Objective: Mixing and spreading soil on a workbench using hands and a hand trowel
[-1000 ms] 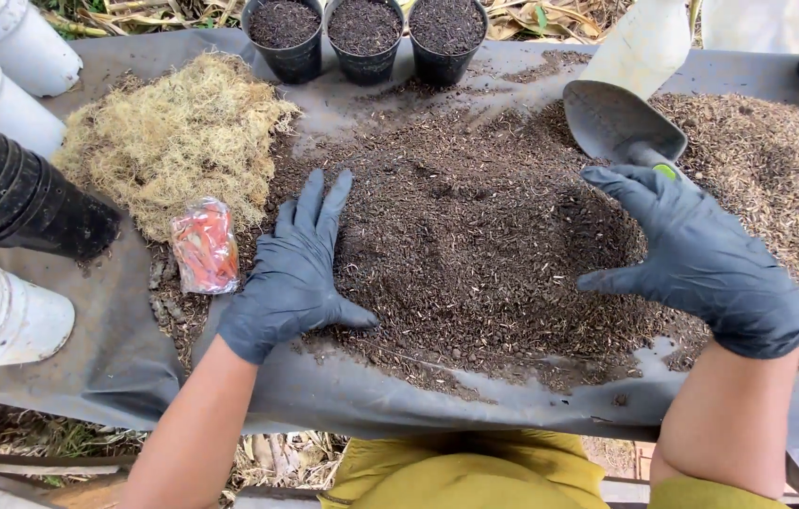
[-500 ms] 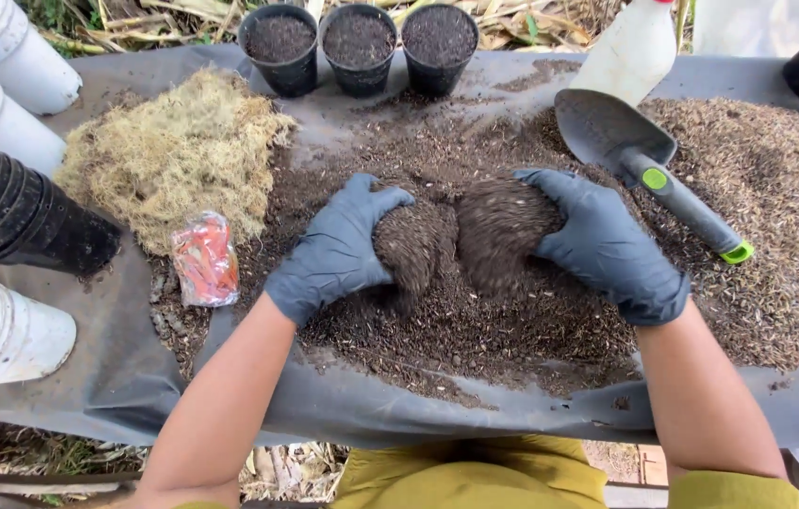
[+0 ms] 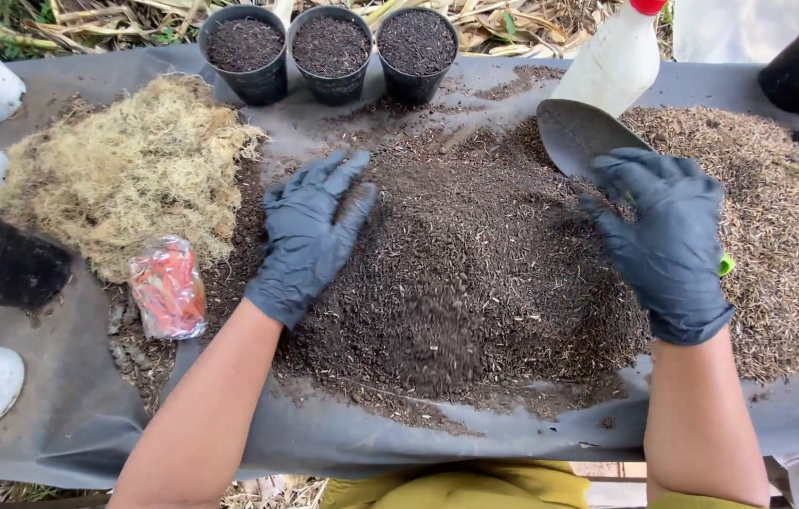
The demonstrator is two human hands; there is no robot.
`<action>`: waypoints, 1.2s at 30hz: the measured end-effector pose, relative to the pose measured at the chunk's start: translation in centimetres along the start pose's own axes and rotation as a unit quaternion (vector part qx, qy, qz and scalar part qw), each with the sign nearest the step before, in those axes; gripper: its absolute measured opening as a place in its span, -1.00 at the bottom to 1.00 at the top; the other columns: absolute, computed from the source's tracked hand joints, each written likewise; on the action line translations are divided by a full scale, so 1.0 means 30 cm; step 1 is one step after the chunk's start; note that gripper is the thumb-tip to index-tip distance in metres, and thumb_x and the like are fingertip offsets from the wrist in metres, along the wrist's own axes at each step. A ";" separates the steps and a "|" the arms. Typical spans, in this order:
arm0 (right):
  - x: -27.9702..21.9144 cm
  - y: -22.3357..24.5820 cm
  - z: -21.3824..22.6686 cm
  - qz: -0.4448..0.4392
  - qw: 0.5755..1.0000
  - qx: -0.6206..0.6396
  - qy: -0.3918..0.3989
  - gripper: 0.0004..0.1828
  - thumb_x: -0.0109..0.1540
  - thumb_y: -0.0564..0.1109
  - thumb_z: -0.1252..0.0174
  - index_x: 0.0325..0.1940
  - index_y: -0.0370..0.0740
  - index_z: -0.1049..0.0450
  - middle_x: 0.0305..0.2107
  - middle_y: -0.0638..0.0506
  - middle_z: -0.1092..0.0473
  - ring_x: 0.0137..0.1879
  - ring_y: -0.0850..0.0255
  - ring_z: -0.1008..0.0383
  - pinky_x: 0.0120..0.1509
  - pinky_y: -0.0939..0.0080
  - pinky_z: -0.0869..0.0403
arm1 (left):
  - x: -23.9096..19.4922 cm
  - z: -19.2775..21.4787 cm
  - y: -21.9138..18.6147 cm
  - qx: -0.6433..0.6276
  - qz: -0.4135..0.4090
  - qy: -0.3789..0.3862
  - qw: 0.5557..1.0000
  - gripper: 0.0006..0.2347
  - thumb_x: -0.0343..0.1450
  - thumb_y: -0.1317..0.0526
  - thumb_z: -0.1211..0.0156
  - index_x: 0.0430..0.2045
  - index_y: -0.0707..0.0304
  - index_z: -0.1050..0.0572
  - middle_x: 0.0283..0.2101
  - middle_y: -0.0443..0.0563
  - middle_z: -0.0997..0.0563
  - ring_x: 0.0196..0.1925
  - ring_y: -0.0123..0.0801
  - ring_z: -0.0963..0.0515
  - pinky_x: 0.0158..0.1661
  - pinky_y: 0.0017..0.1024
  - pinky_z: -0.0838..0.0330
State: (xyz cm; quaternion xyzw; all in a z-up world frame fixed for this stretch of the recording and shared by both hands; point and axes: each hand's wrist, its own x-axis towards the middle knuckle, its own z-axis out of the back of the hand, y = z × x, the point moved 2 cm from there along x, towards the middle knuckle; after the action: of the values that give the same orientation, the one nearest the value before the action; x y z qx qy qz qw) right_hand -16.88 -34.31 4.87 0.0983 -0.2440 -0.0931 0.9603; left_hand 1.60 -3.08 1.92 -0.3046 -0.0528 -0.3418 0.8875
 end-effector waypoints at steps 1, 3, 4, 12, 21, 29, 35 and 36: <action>-0.003 -0.028 0.005 -0.001 1.000 0.000 0.001 -0.57 0.33 0.05 -0.30 0.27 -0.02 -0.55 0.15 0.07 -0.47 0.29 0.00 -0.35 0.40 -0.13 0.01 | 0.004 -0.007 0.027 -0.001 0.001 0.001 1.000 -0.51 0.52 -0.20 0.21 0.28 -0.13 -0.41 0.36 0.02 -0.43 0.38 -0.06 -0.34 0.30 -0.01 0.06; -0.008 -0.095 0.016 -0.096 0.981 -0.160 0.042 -0.26 0.51 0.51 0.21 0.26 -0.10 -0.53 0.07 -0.33 -0.45 0.21 -0.35 -0.31 0.16 -0.25 -0.16 | 0.011 -0.018 0.084 -0.017 0.028 0.017 0.999 -0.54 0.54 -0.15 0.21 0.33 -0.17 -0.36 0.36 0.16 -0.41 0.39 0.06 -0.32 0.33 0.02 0.02; -0.026 -0.154 -0.001 -0.096 0.982 -0.160 0.042 -0.26 0.51 0.51 0.21 0.26 -0.10 -0.53 0.07 -0.33 -0.45 0.21 -0.35 -0.31 0.16 -0.25 -0.16 | 0.011 -0.033 0.101 -0.017 0.027 0.016 0.999 -0.54 0.54 -0.15 0.21 0.33 -0.17 -0.36 0.36 0.16 -0.41 0.39 0.06 -0.32 0.33 0.02 0.02; -0.031 -0.304 -0.064 -0.129 0.958 -0.194 0.165 -0.25 0.49 0.47 0.22 -0.15 -0.21 -0.54 -0.39 -0.28 -0.53 -0.18 -0.34 -0.56 -0.22 -0.26 -0.42 | 0.018 0.018 0.079 -0.101 0.109 0.179 0.973 -0.31 0.46 -0.29 0.39 0.48 0.06 -0.01 0.53 0.15 -0.09 0.58 -0.08 0.05 0.46 -0.24 0.33; -0.006 -0.171 -0.065 -0.135 0.990 -0.045 0.025 -0.64 0.54 0.23 -0.12 0.03 -0.08 -0.47 -0.34 0.00 -0.58 -0.26 -0.05 -0.60 -0.20 -0.10 -0.47 | 0.011 -0.002 0.106 -0.070 0.127 0.189 0.971 -0.29 0.44 -0.32 0.42 0.49 -0.02 0.02 0.54 0.16 -0.04 0.58 -0.04 0.07 0.47 -0.19 0.29; 0.009 -0.153 -0.033 -0.178 0.975 -0.123 0.053 -0.52 0.48 0.37 -0.03 0.20 0.14 -0.67 -0.46 -0.09 -0.56 -0.31 -0.10 -0.57 -0.22 -0.02 -0.49 | 0.023 -0.029 0.131 -0.078 0.113 0.172 0.976 -0.33 0.46 -0.29 0.40 0.47 -0.01 -0.06 0.49 0.19 -0.15 0.56 0.02 -0.01 0.46 -0.19 0.27; 0.017 -0.067 0.001 -0.265 0.948 -0.095 0.148 -0.40 0.33 0.49 -0.06 0.16 0.11 -0.64 -0.36 -0.34 -0.57 -0.09 -0.35 -0.58 -0.03 -0.18 -0.51 | 0.028 -0.102 0.179 -0.107 0.051 0.101 0.988 -0.51 0.55 -0.13 0.34 0.30 -0.05 -0.36 0.32 0.08 -0.45 0.44 -0.04 -0.27 0.47 -0.07 0.27; 0.021 -0.028 0.015 -0.275 0.946 -0.093 0.148 -0.37 0.33 0.54 -0.04 0.17 0.14 -0.64 -0.41 -0.35 -0.56 -0.10 -0.34 -0.58 -0.07 -0.16 -0.51 | 0.028 -0.122 0.195 -0.105 0.041 0.068 0.991 -0.59 0.58 -0.04 0.30 0.25 -0.11 -0.43 0.25 0.00 -0.53 0.39 -0.05 -0.35 0.46 -0.01 0.24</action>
State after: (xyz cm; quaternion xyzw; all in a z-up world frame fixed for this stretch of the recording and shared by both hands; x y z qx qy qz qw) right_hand -16.65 -35.34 5.35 0.0844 -0.0529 -0.3599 0.9277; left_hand 5.56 -2.28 -3.75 -0.3741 0.0568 -0.3286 0.8654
